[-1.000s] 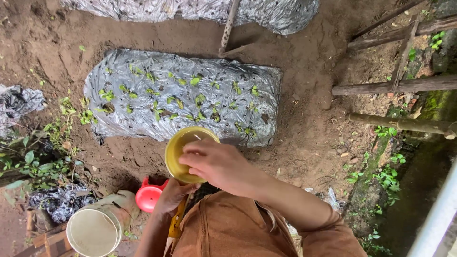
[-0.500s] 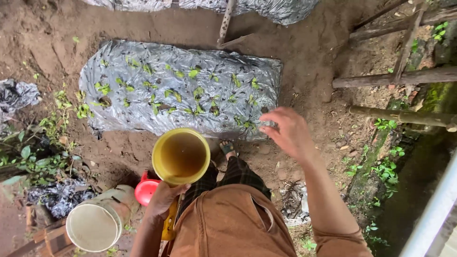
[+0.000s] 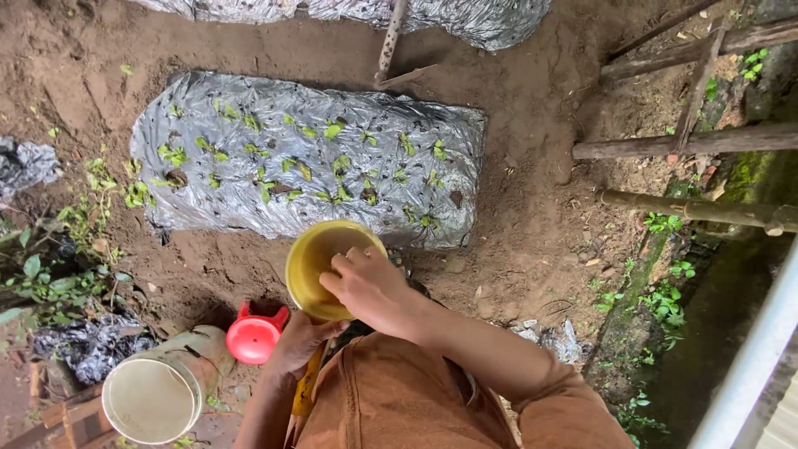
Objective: The person holds a yellow cup filled with liquid and uses their right hand to scoop and pour the liquid onto small seedlings planted in holes in a black plastic sheet. The person moves along the row of plants, repeating the scooping and pouring action to water each seedling.
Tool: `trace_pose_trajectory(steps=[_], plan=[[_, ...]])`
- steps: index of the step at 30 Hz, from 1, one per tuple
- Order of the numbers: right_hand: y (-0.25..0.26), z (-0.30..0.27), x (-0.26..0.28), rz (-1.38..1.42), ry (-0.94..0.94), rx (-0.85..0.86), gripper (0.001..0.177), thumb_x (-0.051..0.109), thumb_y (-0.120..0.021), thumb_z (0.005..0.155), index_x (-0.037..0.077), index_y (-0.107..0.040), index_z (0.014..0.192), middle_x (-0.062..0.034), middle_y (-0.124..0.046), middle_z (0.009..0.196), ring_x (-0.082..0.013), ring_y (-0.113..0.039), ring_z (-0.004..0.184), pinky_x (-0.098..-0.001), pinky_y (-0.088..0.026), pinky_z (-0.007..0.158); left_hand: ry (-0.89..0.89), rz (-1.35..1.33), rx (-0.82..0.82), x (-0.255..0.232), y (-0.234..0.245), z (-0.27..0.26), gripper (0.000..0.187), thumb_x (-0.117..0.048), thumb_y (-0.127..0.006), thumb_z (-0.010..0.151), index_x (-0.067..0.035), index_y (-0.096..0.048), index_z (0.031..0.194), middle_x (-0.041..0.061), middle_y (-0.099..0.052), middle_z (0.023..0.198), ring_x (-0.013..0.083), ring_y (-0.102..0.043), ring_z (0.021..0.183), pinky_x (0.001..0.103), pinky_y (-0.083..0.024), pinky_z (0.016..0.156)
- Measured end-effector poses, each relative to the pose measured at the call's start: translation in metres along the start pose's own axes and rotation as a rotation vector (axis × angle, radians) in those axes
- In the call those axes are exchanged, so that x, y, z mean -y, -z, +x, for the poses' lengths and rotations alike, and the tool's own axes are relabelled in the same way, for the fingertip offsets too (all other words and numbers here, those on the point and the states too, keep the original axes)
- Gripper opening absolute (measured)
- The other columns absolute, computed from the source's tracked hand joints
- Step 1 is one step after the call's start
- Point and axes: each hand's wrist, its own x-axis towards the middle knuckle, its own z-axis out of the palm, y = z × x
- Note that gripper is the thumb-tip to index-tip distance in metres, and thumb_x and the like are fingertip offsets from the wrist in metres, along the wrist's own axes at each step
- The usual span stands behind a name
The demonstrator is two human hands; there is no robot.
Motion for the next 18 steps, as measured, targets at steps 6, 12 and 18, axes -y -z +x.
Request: trace_pose_trajectory(steps=[6,12,18], plan=[[0.141,-0.077,-0.036,0.609,0.304,-0.314,0.028,0.038,-0.060,0.098,0.017,-0.066,0.114,-0.0028,-0.070,0.107,-0.0201,-0.067,0.099,-0.0352,-0.054,0.086,-0.095,0.013,0.086,0.018,0.013,0.011,0.026,-0.008,-0.078,0.089,0.007,-0.075,0.109,0.012,-0.074,0.080,0.0184,-0.062,0.062,0.030,-0.055,0.059],[0.075,-0.055,-0.138,0.878,-0.507,0.141,0.036,0.039,-0.056,0.096,0.019,-0.068,0.123,-0.0018,-0.075,0.122,-0.0166,-0.076,0.093,-0.0278,-0.066,0.081,-0.117,-0.017,0.004,0.015,0.018,0.004,0.045,-0.014,-0.081,0.083,0.005,-0.069,0.122,0.012,-0.071,0.081,0.0220,-0.062,0.068,0.036,-0.056,0.066],[0.089,-0.083,-0.148,1.403,0.121,-0.251,0.052,0.026,-0.065,0.100,0.006,-0.050,0.145,-0.0155,-0.064,0.136,-0.0275,-0.070,0.116,-0.0409,-0.061,0.102,-0.156,-0.037,-0.017,0.036,0.035,0.008,0.045,-0.022,-0.081,0.083,0.007,-0.071,0.115,0.008,-0.065,0.072,0.0186,-0.058,0.058,0.032,-0.052,0.053]])
